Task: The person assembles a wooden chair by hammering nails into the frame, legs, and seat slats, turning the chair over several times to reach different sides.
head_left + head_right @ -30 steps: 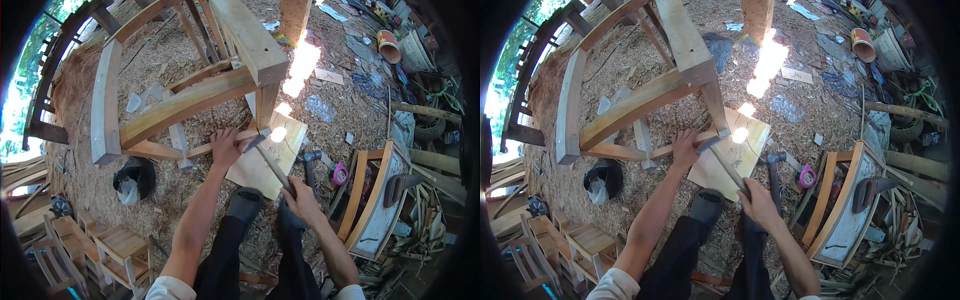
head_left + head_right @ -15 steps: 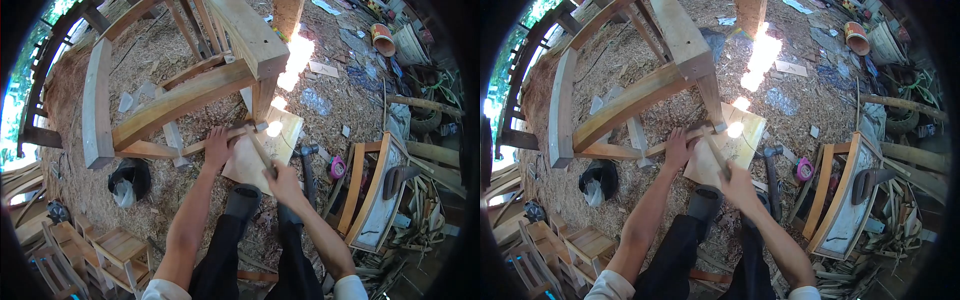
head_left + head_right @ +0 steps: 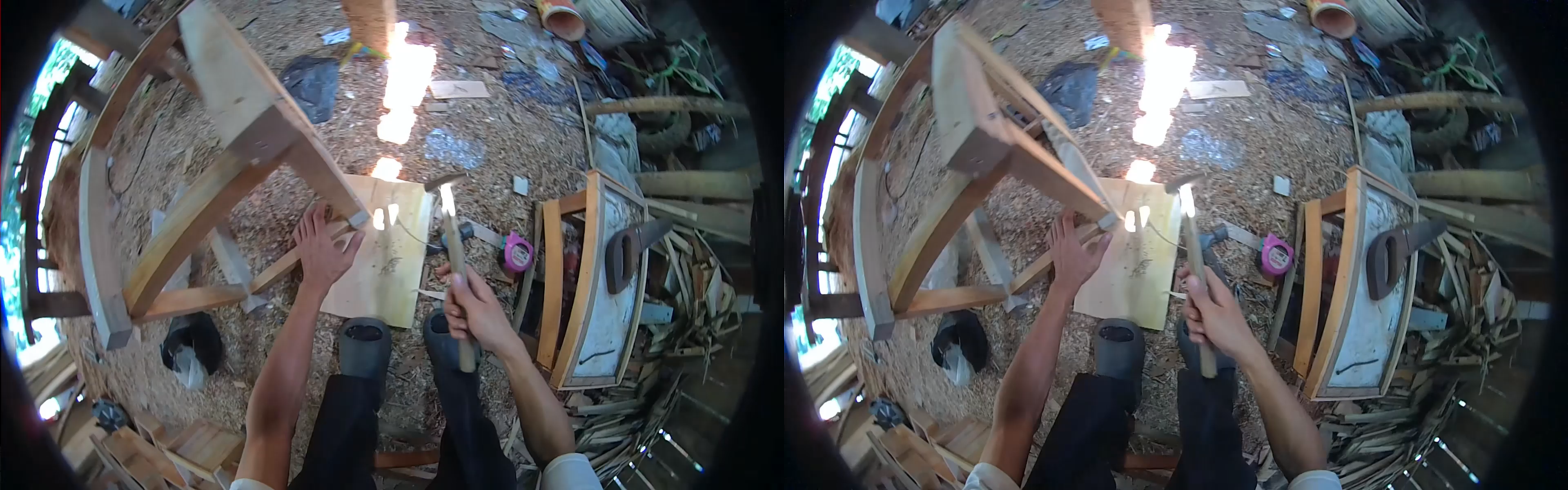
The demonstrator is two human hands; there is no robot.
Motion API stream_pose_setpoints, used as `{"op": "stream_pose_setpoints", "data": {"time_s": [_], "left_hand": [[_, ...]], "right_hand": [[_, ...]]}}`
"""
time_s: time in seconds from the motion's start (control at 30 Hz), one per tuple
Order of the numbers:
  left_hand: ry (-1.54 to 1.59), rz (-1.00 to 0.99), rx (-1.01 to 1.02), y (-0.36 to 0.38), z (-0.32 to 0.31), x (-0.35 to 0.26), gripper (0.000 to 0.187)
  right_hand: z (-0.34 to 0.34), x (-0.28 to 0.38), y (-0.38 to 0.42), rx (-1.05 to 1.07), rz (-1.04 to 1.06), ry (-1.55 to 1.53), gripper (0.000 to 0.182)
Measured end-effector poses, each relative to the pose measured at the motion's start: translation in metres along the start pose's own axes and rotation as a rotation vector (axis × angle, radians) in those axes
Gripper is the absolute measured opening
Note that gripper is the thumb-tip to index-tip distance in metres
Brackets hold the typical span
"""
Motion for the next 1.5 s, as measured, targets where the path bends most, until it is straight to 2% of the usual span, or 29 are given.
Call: {"op": "stream_pose_setpoints", "data": {"time_s": [0.1, 0.13, 0.23, 0.27, 0.3, 0.37, 0.43, 0.47, 0.57, 0.67, 0.73, 0.77, 0.87, 0.97, 1.0, 1.1, 1.13, 1.17, 1.23, 1.27, 1.37, 1.4, 1.5], "left_hand": [[-0.107, 0.024, 0.076, -0.027, -0.014, -0.021, 0.094], [-0.013, -0.038, -0.037, -0.031, -0.019, -0.020, 0.098], [0.238, -0.101, 0.119, -0.034, -0.025, -0.005, 0.093], [0.139, -0.111, 0.220, -0.033, -0.025, -0.003, 0.090], [0.151, -0.110, 0.197, -0.033, -0.026, -0.003, 0.089], [0.180, -0.114, 0.155, -0.032, -0.028, -0.004, 0.086], [-0.040, -0.253, 0.159, -0.030, -0.038, 0.007, 0.086], [-0.150, -0.323, 0.159, -0.028, -0.043, 0.014, 0.087], [-0.066, -0.228, 0.186, -0.028, -0.040, 0.008, 0.083], [-0.010, -0.074, 0.287, -0.026, -0.047, 0.017, 0.084], [-0.016, 0.012, 0.318, -0.024, -0.047, 0.018, 0.085], [-0.061, -0.003, 0.330, -0.025, -0.046, 0.016, 0.086], [-0.196, -0.111, 0.355, -0.025, -0.052, 0.024, 0.088], [-0.098, -0.083, 0.323, -0.024, -0.055, 0.027, 0.081], [-0.062, -0.057, 0.310, -0.023, -0.053, 0.025, 0.078], [-0.094, -0.022, 0.372, -0.022, -0.049, 0.019, 0.077], [-0.136, -0.030, 0.449, -0.022, -0.052, 0.027, 0.079], [-0.168, -0.035, 0.477, -0.023, -0.055, 0.032, 0.080], [-0.218, -0.040, 0.491, -0.025, -0.052, 0.029, 0.085], [-0.201, -0.043, 0.442, -0.024, -0.050, 0.023, 0.085], [-0.089, -0.058, 0.226, -0.022, -0.044, 0.011, 0.082], [-0.042, -0.090, 0.194, -0.023, -0.044, 0.012, 0.080], [-0.056, -0.119, 0.195, -0.027, -0.033, -0.004, 0.080]], "right_hand": [[-0.009, -0.001, -0.028, -0.189, 0.157, 0.342, 0.031], [-0.016, 0.003, -0.036, -0.193, 0.221, 0.370, 0.028], [-0.034, 0.005, -0.050, -0.242, 0.399, 0.483, 0.025], [-0.037, 0.005, -0.052, -0.293, 0.469, 0.536, 0.025], [-0.041, 0.004, -0.054, -0.344, 0.538, 0.589, 0.026], [-0.040, -0.013, -0.059, -0.297, 0.410, 0.640, 0.027], [-0.033, -0.042, -0.076, -0.175, 0.270, 0.774, 0.027], [-0.027, -0.046, -0.077, -0.164, 0.288, 0.716, 0.028], [-0.025, -0.024, -0.067, -0.169, 0.254, 0.678, 0.030], [-0.035, -0.006, -0.057, -0.258, 0.335, 0.369, 0.032], [-0.042, -0.021, -0.060, -0.280, 0.266, 0.458, 0.031], [-0.042, -0.029, -0.063, -0.293, 0.233, 0.505, 0.031], [-0.023, -0.046, -0.079, -0.122, 0.175, 0.658, 0.032], [-0.014, -0.022, -0.074, -0.217, 0.257, 0.565, 0.030], [-0.018, -0.007, -0.067, -0.278, 0.323, 0.400, 0.029], [-0.034, -0.039, -0.076, -0.493, 0.453, 0.298, 0.029], [-0.035, -0.047, -0.084, -0.378, 0.595, 0.704, 0.030], [-0.026, -0.059, -0.091, -0.260, 0.414, 0.607, 0.029], [-0.028, -0.032, -0.074, -0.023, 0.041, 0.399, 0.030], [-0.021, -0.028, -0.075, 0.014, 0.011, 0.362, 0.027], [-0.022, 0.003, -0.063, -0.117, 0.026, -0.048, 0.026], [-0.024, 0.007, -0.061, -0.156, 0.129, -0.149, 0.028], [-0.034, -0.033, -0.080, -0.428, 0.358, -0.024, 0.030]]}}
Point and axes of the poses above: each hand's wrist, its own y-axis away from the middle knuckle, its own z-axis out of the back of the hand, x = y × z, the point moved 2 cm from there along -y, towards the middle knuckle
